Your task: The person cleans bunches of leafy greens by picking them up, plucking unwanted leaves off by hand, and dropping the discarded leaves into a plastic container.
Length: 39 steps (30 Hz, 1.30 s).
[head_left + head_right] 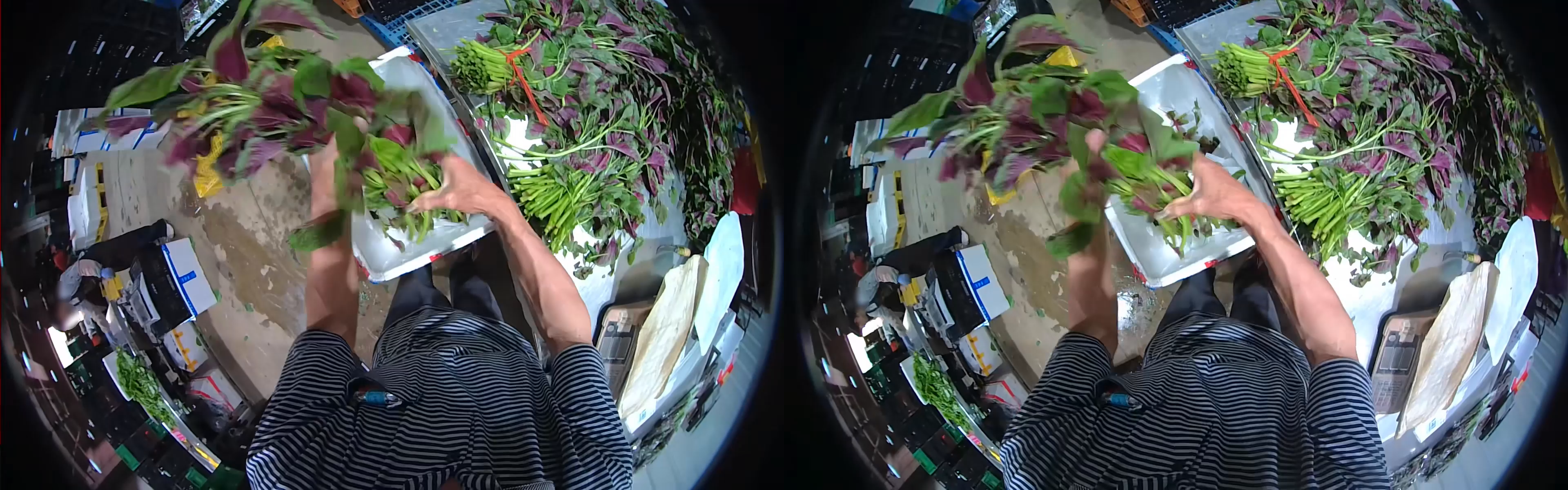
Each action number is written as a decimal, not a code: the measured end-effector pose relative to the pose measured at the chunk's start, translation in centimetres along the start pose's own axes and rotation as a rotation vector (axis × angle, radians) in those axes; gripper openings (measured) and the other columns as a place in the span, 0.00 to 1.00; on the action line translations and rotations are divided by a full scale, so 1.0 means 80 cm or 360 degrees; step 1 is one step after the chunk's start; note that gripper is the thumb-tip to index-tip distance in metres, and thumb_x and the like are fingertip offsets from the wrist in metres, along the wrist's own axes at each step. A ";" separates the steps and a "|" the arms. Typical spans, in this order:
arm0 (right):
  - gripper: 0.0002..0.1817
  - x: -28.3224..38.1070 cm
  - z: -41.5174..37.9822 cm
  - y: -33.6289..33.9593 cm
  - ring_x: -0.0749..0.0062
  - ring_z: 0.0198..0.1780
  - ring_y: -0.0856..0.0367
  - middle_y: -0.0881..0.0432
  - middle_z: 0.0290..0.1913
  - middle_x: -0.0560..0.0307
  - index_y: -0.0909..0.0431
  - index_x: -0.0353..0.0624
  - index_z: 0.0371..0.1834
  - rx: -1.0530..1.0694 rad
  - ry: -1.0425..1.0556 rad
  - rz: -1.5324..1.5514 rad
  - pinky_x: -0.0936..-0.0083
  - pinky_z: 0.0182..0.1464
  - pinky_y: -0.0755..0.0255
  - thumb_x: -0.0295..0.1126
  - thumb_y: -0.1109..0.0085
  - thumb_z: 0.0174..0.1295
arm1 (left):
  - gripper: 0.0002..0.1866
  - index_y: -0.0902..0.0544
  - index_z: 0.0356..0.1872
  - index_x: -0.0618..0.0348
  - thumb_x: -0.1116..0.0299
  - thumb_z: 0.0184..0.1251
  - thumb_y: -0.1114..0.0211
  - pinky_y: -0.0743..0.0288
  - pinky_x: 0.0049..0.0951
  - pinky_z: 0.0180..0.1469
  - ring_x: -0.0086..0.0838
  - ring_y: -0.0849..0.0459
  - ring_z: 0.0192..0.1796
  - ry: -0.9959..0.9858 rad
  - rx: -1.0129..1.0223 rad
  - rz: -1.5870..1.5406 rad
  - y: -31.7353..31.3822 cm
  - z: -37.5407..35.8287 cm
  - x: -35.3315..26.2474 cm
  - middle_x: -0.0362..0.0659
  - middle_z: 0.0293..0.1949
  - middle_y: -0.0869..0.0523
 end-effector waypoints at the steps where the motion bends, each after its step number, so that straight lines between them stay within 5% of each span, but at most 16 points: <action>1: 0.38 0.009 -0.008 0.018 0.62 0.58 0.26 0.23 0.55 0.48 0.34 0.38 0.63 -0.0319 0.0185 -0.0418 0.70 0.62 0.34 0.32 0.28 0.46 | 0.22 0.25 0.57 0.63 0.58 0.68 0.44 0.24 0.35 0.51 0.35 0.18 0.46 0.0003 0.0013 -0.0002 0.001 0.016 -0.027 0.46 0.47 0.17; 3: 0.38 0.012 -0.034 0.030 0.62 0.58 0.26 0.23 0.55 0.48 0.34 0.37 0.63 -0.0529 0.0174 -0.0365 0.69 0.63 0.35 0.31 0.29 0.47 | 0.25 0.26 0.57 0.65 0.55 0.67 0.43 0.24 0.39 0.51 0.38 0.17 0.44 0.0620 -0.0856 -0.1361 0.016 0.030 -0.026 0.46 0.46 0.17; 4: 0.37 0.016 -0.055 0.039 0.62 0.59 0.27 0.23 0.55 0.47 0.35 0.36 0.63 -0.0724 0.0172 -0.0323 0.68 0.63 0.35 0.30 0.29 0.48 | 0.25 0.26 0.57 0.65 0.55 0.67 0.43 0.24 0.39 0.51 0.38 0.17 0.44 0.0617 -0.0843 -0.1365 0.023 0.040 -0.014 0.46 0.46 0.17; 7: 0.35 -0.007 -0.107 0.041 0.63 0.57 0.26 0.23 0.54 0.47 0.35 0.35 0.64 -0.0904 0.0086 -0.0244 0.68 0.62 0.34 0.28 0.32 0.51 | 0.21 0.22 0.52 0.65 0.61 0.63 0.39 0.22 0.30 0.41 0.30 0.16 0.41 0.1861 -0.0019 0.0244 0.058 0.045 0.077 0.47 0.45 0.16; 8: 0.33 -0.017 -0.115 0.043 0.65 0.55 0.24 0.22 0.52 0.47 0.36 0.35 0.64 -0.0900 0.0009 -0.0219 0.69 0.60 0.32 0.26 0.34 0.53 | 0.21 0.22 0.52 0.65 0.61 0.63 0.39 0.22 0.30 0.41 0.30 0.16 0.41 0.1847 -0.0016 0.0249 0.053 0.048 0.068 0.47 0.45 0.16; 11: 0.30 -0.050 -0.154 0.049 0.65 0.47 0.21 0.20 0.45 0.48 0.33 0.33 0.61 -0.0973 -0.0232 -0.0043 0.71 0.52 0.29 0.26 0.36 0.54 | 0.29 0.26 0.56 0.68 0.54 0.63 0.37 0.26 0.36 0.53 0.37 0.19 0.48 0.1044 -0.1388 -0.1114 0.037 0.035 0.043 0.44 0.49 0.18; 12: 0.28 -0.058 -0.174 0.030 0.64 0.43 0.20 0.19 0.42 0.49 0.32 0.32 0.60 -0.0938 -0.0371 0.0077 0.73 0.48 0.27 0.26 0.37 0.54 | 0.29 0.26 0.56 0.68 0.54 0.63 0.37 0.26 0.36 0.53 0.37 0.19 0.48 0.1096 -0.1418 -0.1077 0.032 0.001 0.052 0.44 0.49 0.18; 15: 0.26 -0.078 -0.198 0.017 0.71 0.42 0.21 0.20 0.40 0.54 0.32 0.33 0.60 -0.0827 -0.0444 -0.0018 0.76 0.48 0.27 0.22 0.41 0.56 | 0.35 0.24 0.53 0.73 0.47 0.58 0.34 0.27 0.33 0.53 0.36 0.18 0.47 0.1039 -0.1439 0.0322 0.019 0.001 0.104 0.48 0.51 0.18; 19: 0.24 -0.114 -0.231 -0.001 0.76 0.39 0.23 0.22 0.36 0.58 0.32 0.32 0.59 -0.0788 -0.0578 0.0058 0.78 0.45 0.27 0.19 0.45 0.57 | 0.36 0.24 0.54 0.74 0.47 0.58 0.34 0.31 0.33 0.58 0.34 0.21 0.53 0.1073 -0.1653 -0.0400 0.015 0.001 0.068 0.50 0.53 0.19; 24: 0.22 -0.090 -0.224 0.003 0.77 0.36 0.24 0.23 0.34 0.58 0.32 0.32 0.58 -0.0695 -0.0448 -0.0154 0.79 0.42 0.28 0.18 0.47 0.57 | 0.30 0.25 0.55 0.67 0.52 0.60 0.33 0.28 0.31 0.55 0.33 0.23 0.54 0.1061 -0.1525 -0.0293 0.001 0.003 0.046 0.45 0.53 0.22; 28: 0.21 -0.116 -0.228 -0.003 0.77 0.35 0.24 0.23 0.33 0.59 0.31 0.32 0.57 -0.0719 -0.0552 -0.0032 0.80 0.40 0.28 0.18 0.47 0.58 | 0.32 0.25 0.56 0.68 0.50 0.59 0.33 0.31 0.34 0.58 0.36 0.23 0.54 0.0987 -0.1379 0.0380 0.006 0.007 0.087 0.46 0.56 0.23; 31: 0.20 -0.115 -0.232 0.002 0.78 0.34 0.24 0.23 0.33 0.59 0.30 0.31 0.56 -0.0743 -0.0567 0.0022 0.80 0.41 0.28 0.18 0.48 0.58 | 0.33 0.25 0.56 0.68 0.48 0.58 0.33 0.36 0.40 0.62 0.42 0.23 0.54 0.1035 -0.1404 -0.1067 -0.004 0.024 0.018 0.49 0.58 0.23; 32: 0.20 -0.111 -0.233 -0.001 0.78 0.34 0.24 0.23 0.33 0.59 0.30 0.31 0.56 -0.0719 -0.0557 0.0045 0.81 0.41 0.28 0.18 0.48 0.58 | 0.33 0.25 0.56 0.68 0.48 0.58 0.33 0.36 0.40 0.62 0.42 0.23 0.54 0.1051 -0.1427 -0.1049 -0.005 0.003 0.043 0.49 0.58 0.23; 35: 0.19 -0.100 -0.231 -0.002 0.78 0.34 0.24 0.23 0.33 0.59 0.30 0.30 0.55 -0.0655 -0.0528 -0.0099 0.81 0.42 0.29 0.17 0.49 0.58 | 0.30 0.22 0.53 0.65 0.50 0.58 0.32 0.38 0.42 0.64 0.43 0.22 0.52 0.0357 -0.1255 0.0988 -0.011 0.001 0.100 0.49 0.55 0.20; 36: 0.18 -0.103 -0.233 0.001 0.78 0.34 0.24 0.23 0.33 0.59 0.30 0.30 0.54 -0.0644 -0.0549 -0.0174 0.81 0.42 0.29 0.17 0.49 0.59 | 0.30 0.22 0.53 0.65 0.50 0.58 0.32 0.38 0.42 0.64 0.43 0.22 0.52 0.0338 -0.1246 0.0969 -0.010 0.016 0.109 0.49 0.55 0.20; 39: 0.18 -0.114 -0.254 -0.008 0.78 0.34 0.24 0.23 0.34 0.59 0.30 0.30 0.54 -0.0713 -0.0573 -0.0076 0.81 0.42 0.29 0.17 0.49 0.59 | 0.29 0.23 0.56 0.63 0.56 0.58 0.31 0.36 0.38 0.63 0.38 0.23 0.55 0.1562 -0.0816 0.0450 0.008 0.015 0.076 0.45 0.55 0.20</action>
Point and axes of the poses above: each hand's wrist, its own z-axis towards the middle knuckle, its own y-axis out of the back of the hand, x = y × z, the point moved 6 cm from there along z, towards the middle knuckle
